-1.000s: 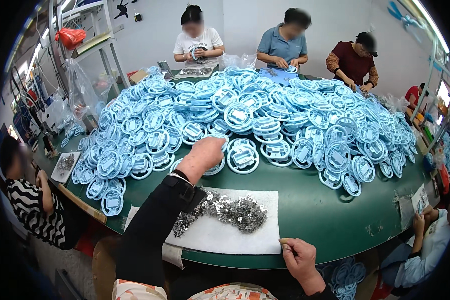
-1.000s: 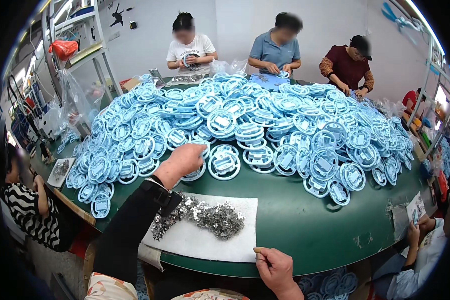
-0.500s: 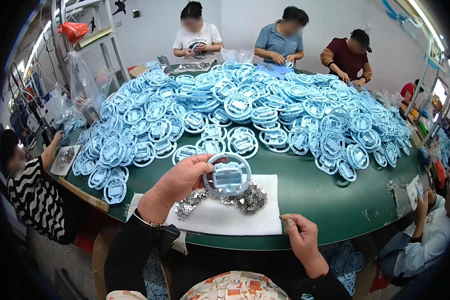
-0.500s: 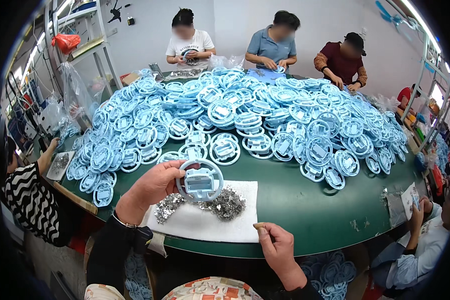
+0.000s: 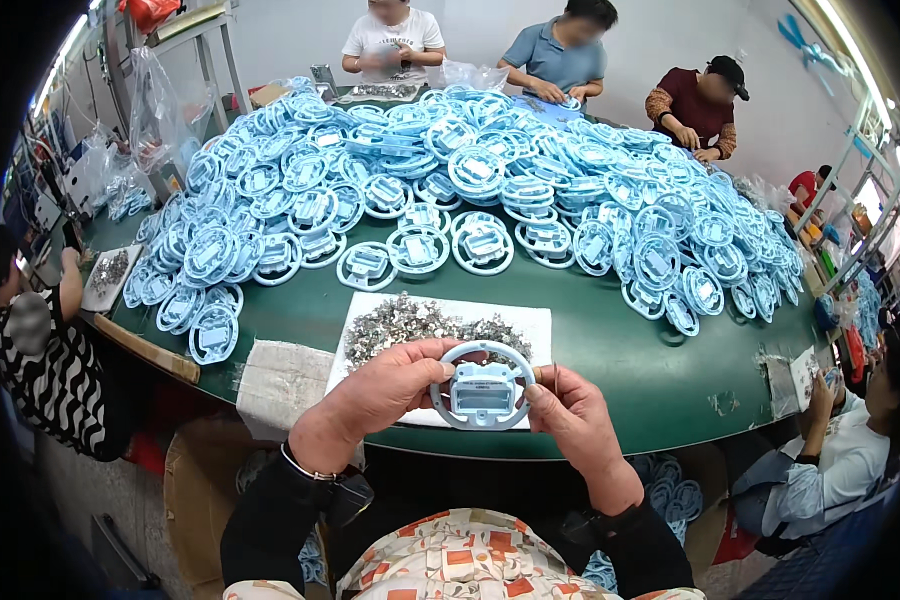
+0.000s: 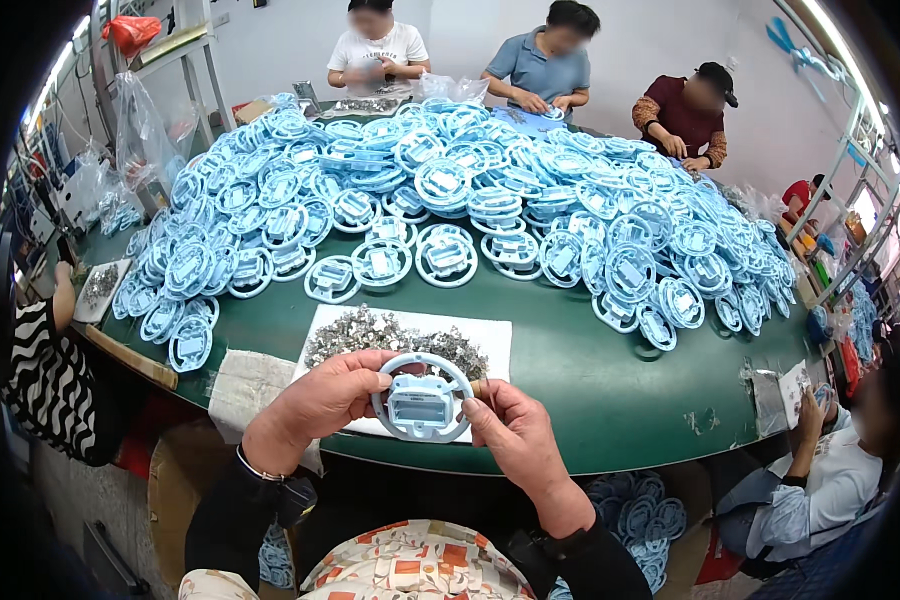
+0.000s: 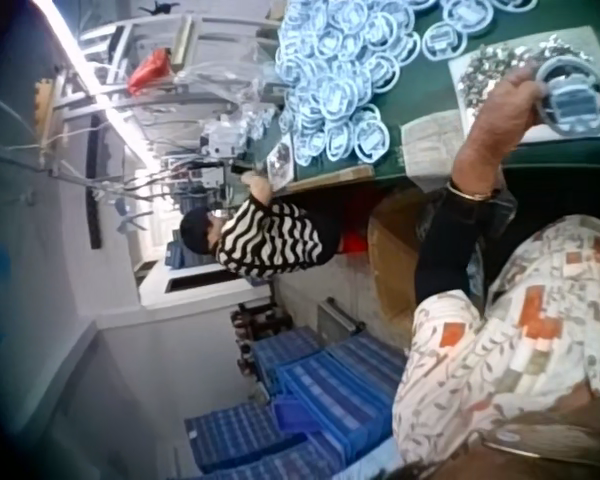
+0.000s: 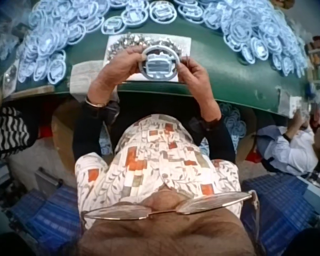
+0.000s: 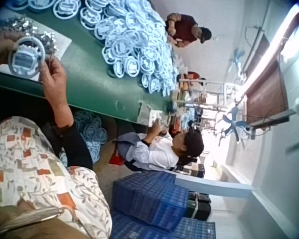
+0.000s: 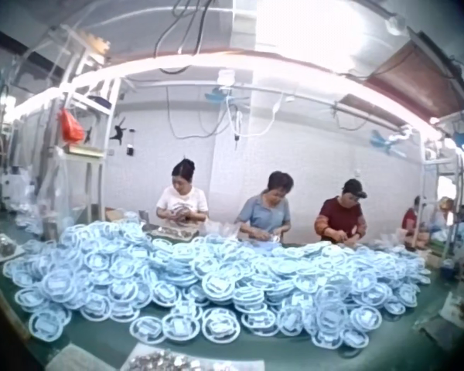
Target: The person sits at a table in a workshop and assembles light blue face masks. They pick up a mask frame, insert a small metal clip into a slot, and use a wooden stick to press the clip into place. The person repeats this process for multiple masks, placing the finished items into a pile on the table.
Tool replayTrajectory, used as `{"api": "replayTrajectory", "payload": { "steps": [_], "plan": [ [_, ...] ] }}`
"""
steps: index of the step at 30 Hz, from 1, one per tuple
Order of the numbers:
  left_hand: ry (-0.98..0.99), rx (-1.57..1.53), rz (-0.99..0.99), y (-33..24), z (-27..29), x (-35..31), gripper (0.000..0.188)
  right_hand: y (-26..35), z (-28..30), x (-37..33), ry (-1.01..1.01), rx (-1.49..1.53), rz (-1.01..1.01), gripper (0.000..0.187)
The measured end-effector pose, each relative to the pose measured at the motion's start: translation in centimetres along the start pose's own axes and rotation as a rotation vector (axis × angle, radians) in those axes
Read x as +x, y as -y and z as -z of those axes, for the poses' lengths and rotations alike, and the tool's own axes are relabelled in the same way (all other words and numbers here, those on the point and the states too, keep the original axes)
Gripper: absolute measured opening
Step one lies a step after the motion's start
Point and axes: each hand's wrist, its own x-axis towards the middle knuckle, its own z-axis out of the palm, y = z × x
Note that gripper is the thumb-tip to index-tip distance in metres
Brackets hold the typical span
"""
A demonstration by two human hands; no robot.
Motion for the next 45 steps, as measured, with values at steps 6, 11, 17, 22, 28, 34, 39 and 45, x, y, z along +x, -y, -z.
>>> {"api": "replayTrajectory", "payload": {
  "steps": [6, 11, 17, 22, 28, 34, 39, 45],
  "plan": [
    [-0.035, 0.071, 0.055, 1.0, 0.3, 0.4, 0.041, -1.0, -0.1, 0.4, -0.015, 0.076, -0.073, 0.024],
    [0.090, 0.429, 0.006, 1.1, -0.7, 0.6, 0.047, -0.2, -0.2, 0.9, 0.096, -0.151, -0.115, 0.021],
    [-0.009, 0.256, 0.023, 5.1, 0.1, -0.6, 0.032, 1.2, -0.2, 3.2, -0.011, -0.516, 0.051, 0.017],
    [-0.100, 0.226, -0.006, 7.0, 0.4, -1.9, 0.026, 1.5, -2.5, 7.1, 0.125, -0.759, 0.207, 0.016],
    [-0.127, 0.086, 0.078, 6.7, 0.2, -3.6, 0.027, 0.3, -6.8, 11.0, 0.365, -1.041, 0.371, 0.016],
    [-0.143, 0.039, 0.036, 6.9, 1.0, -4.3, 0.027, -2.3, -8.5, 13.9, 0.394, -1.354, 0.710, 0.017],
    [-0.183, -0.043, -0.011, 6.9, 1.2, -4.6, 0.027, -1.6, -8.5, 13.7, 0.404, -1.225, 0.704, 0.011],
    [-0.225, -0.082, -0.041, 6.8, 1.3, -4.3, 0.033, -0.6, -6.4, 12.0, 0.316, -0.532, -0.044, 0.017]
  ]
}}
